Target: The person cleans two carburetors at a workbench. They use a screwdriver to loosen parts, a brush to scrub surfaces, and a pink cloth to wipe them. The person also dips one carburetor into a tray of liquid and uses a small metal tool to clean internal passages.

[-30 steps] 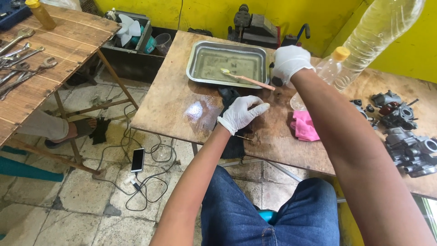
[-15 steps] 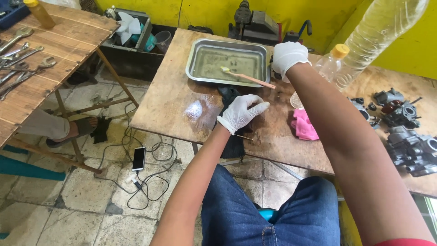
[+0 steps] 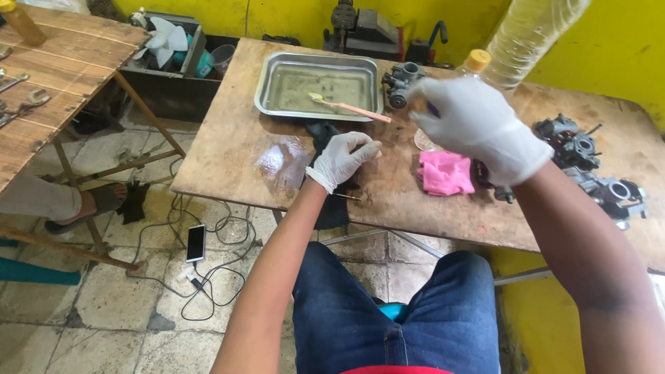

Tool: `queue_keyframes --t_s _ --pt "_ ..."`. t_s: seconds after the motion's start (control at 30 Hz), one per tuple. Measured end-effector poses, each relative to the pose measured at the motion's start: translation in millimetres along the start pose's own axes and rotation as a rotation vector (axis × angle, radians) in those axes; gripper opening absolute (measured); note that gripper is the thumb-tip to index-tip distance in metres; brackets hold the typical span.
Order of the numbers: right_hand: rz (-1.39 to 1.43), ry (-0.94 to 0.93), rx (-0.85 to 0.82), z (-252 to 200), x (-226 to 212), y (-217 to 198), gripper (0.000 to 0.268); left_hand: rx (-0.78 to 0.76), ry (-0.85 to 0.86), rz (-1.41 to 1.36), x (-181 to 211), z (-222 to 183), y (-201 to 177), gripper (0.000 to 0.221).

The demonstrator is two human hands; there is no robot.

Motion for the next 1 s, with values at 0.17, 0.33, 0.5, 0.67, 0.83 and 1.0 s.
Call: queue_keyframes --t_s 0.17,0.33,0.5,0.67,0.83,1.0 --pt "-0.005 0.180 -0.011 -49.3 72.4 17.4 0.036 0.040 0.020 0.080 2.9 -0.4 -0.4 0.034" --pt "-0.021 0.434 -0.001 -99.0 91.4 0.9 0.036 0.020 0.022 0.061 19.2 -1.8 -1.1 0.042" --pt "-0.052 0.589 0.099 -143.3 116.0 29.7 0.059 0.016 0.028 0.062 18.7 -1.2 1.2 0.040" --pt "-0.133 0.634 0.164 -146.6 167.5 100.2 0.087 0.022 0.007 0.029 18.9 -2.3 2.2 0.041" --pt "-0.110 0.454 0.465 -144.1 194.0 127.4 0.041 0.032 0.010 0.045 12.2 -0.1 2.4 0.041" --pt "0.139 0.398 0.569 -148.3 176.7 79.5 0.028 0.032 -0.010 0.028 14.3 -2.1 1.5 0.041"
Point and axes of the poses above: each hand's wrist, its own z-axis towards the middle knuckle, its own y-axis out of the palm, x = y × z, the point moved 6 cm from there along z, towards the middle knuckle, and after that the axes turned 1 degree about z, right-handed, at the moved point
